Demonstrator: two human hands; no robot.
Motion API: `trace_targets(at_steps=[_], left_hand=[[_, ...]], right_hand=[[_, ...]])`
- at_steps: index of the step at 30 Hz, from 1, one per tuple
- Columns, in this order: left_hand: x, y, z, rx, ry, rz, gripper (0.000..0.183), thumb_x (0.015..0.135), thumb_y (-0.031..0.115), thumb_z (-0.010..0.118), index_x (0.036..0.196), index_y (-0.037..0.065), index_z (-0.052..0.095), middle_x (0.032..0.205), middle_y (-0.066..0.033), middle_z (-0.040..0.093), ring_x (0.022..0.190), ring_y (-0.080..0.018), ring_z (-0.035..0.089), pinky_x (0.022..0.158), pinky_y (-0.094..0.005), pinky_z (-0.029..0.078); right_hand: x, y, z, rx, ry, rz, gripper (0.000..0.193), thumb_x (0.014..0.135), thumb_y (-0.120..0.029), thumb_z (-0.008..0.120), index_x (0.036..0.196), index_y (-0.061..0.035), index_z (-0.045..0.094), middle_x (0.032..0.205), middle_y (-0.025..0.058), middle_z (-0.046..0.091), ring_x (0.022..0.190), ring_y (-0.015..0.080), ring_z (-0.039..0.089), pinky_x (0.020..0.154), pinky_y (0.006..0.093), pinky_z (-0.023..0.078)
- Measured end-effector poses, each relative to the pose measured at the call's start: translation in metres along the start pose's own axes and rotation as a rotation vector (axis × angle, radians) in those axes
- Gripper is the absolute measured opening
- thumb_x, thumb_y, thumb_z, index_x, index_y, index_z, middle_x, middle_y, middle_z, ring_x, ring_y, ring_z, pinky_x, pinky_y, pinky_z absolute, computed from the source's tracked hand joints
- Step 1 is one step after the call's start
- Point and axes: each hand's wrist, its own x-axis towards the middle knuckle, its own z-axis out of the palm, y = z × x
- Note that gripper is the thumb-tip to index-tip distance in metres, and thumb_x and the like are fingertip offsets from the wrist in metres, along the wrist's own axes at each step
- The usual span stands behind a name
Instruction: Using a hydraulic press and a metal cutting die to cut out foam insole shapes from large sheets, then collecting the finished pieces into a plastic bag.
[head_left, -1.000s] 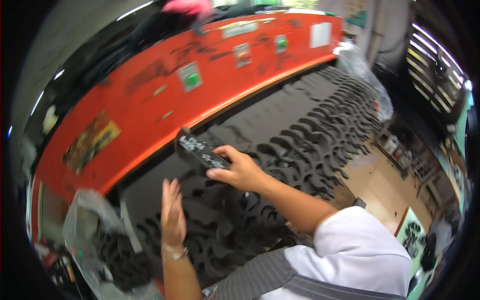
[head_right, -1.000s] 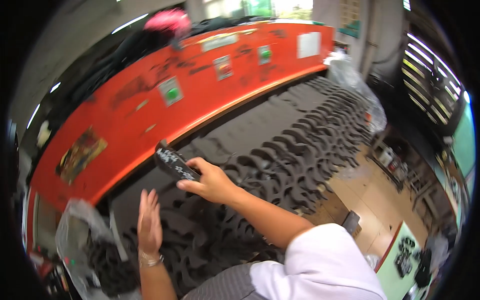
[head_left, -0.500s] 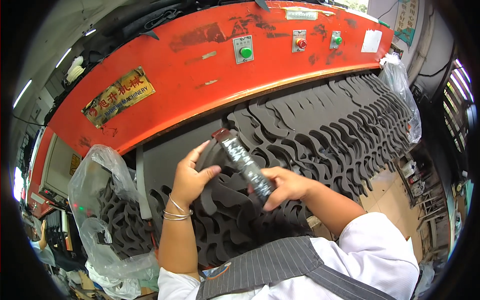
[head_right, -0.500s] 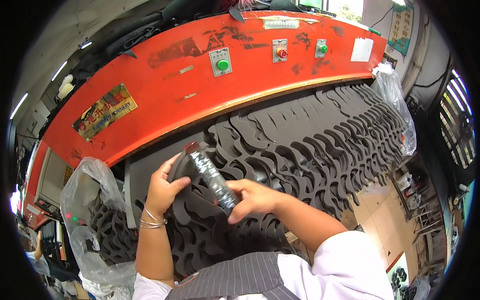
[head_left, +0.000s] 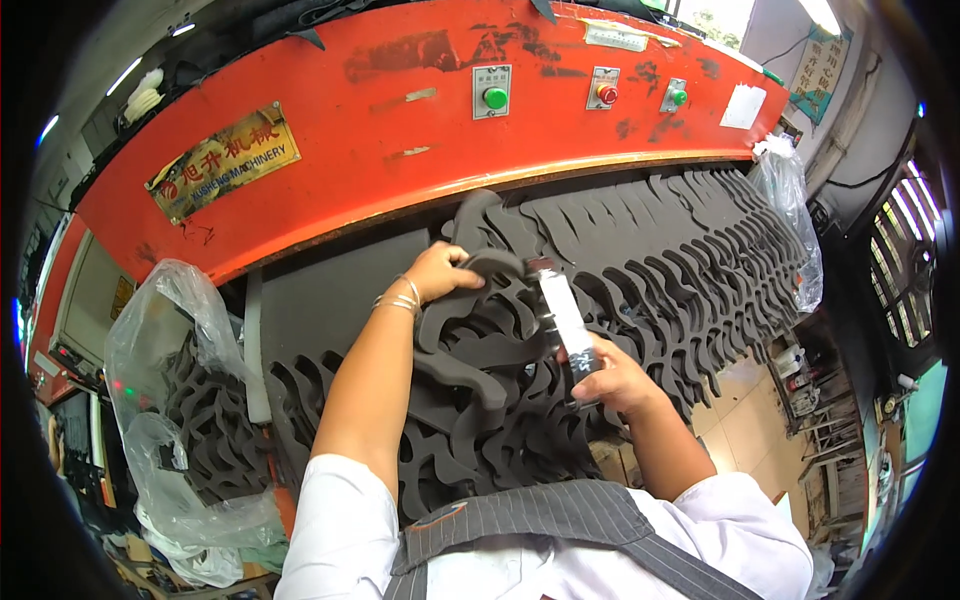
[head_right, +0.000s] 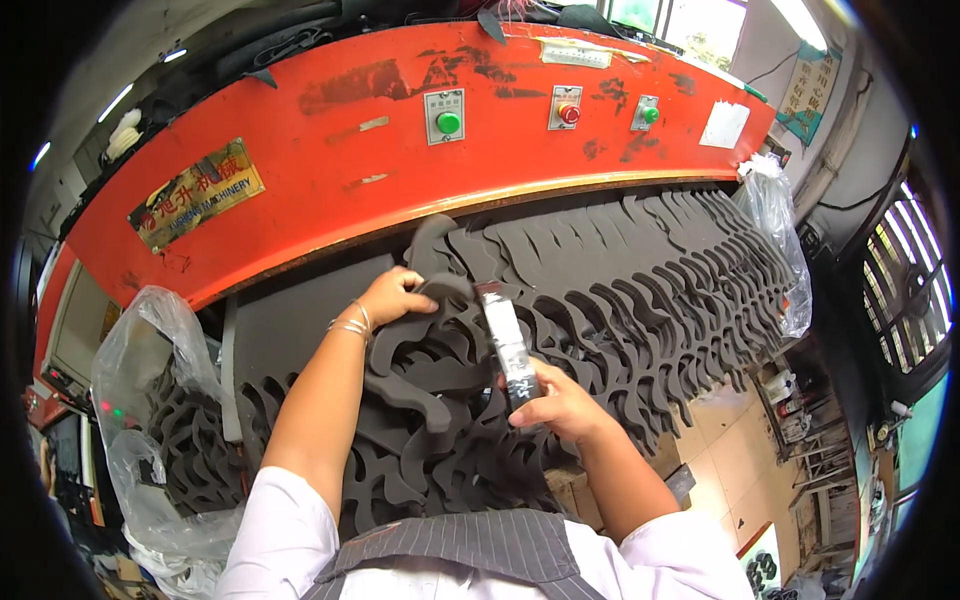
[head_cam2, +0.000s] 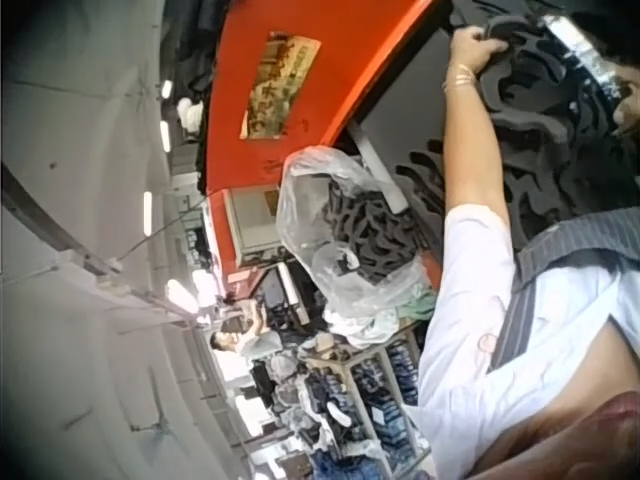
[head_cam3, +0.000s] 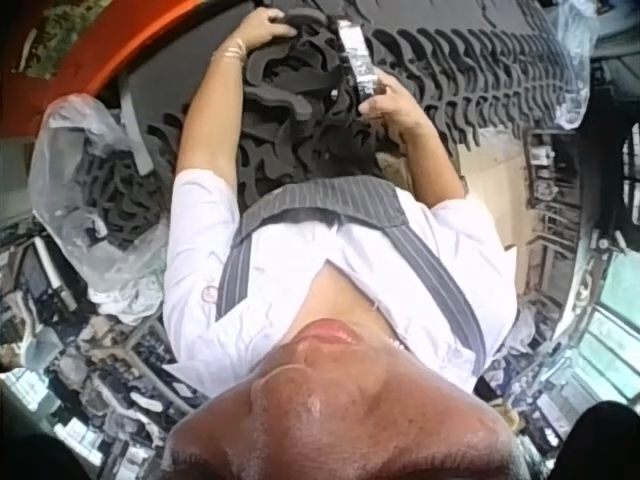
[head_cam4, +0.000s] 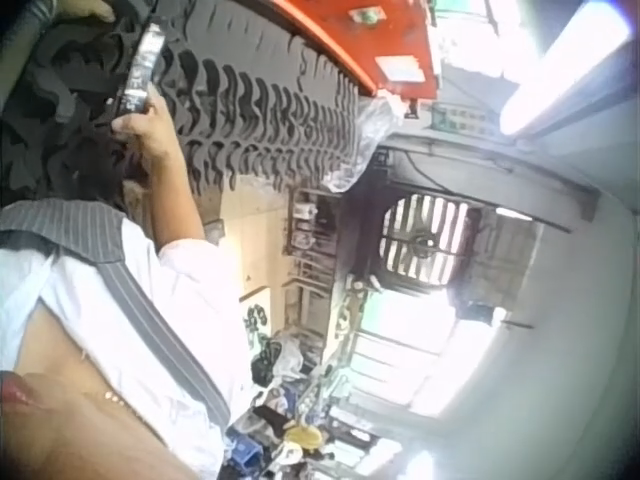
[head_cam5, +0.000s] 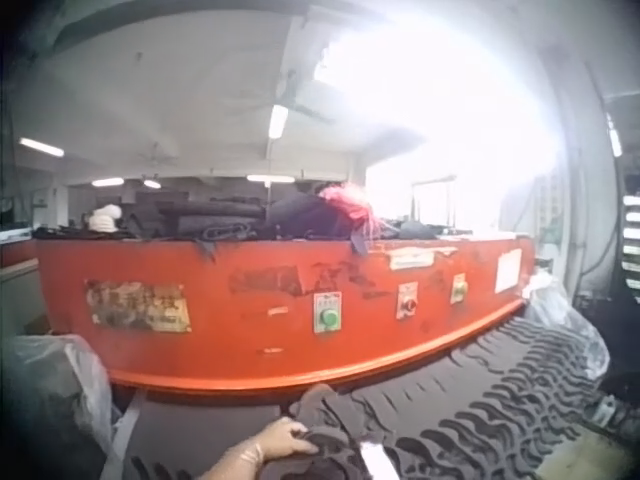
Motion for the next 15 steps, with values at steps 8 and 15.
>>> trace_targets(at_steps=[8,15], left_hand=[[-0.063,0.079,-0.050,-0.069,0.213,0.330,0.029,0.068,0.016,0.079,0.087,-0.001,0.064,0.101,-0.0093,0.055,0.086,-0.0174,0.057,0.077,-0.0302,0.047],[-0.152,0.092,-0.046,0.172,0.266,0.533,0.034,0.064,0.013,0.076,0.094,0.003,0.063,0.107,-0.0136,0.056,0.094,-0.0319,0.058,0.082,-0.0353,0.047]], right_hand=[[-0.023,-0.065,-0.020,-0.330,0.165,-0.370,0.063,0.058,-0.008,0.078,0.116,-0.0013,0.054,0.101,-0.0007,0.053,0.092,0.0091,0.049,0.083,0.0240,0.039],[0.033,-0.097,0.012,-0.508,-0.010,-0.359,0.050,0.066,-0.007,0.074,0.112,-0.0009,0.056,0.091,-0.0003,0.058,0.081,0.0079,0.052,0.071,0.0246,0.043]])
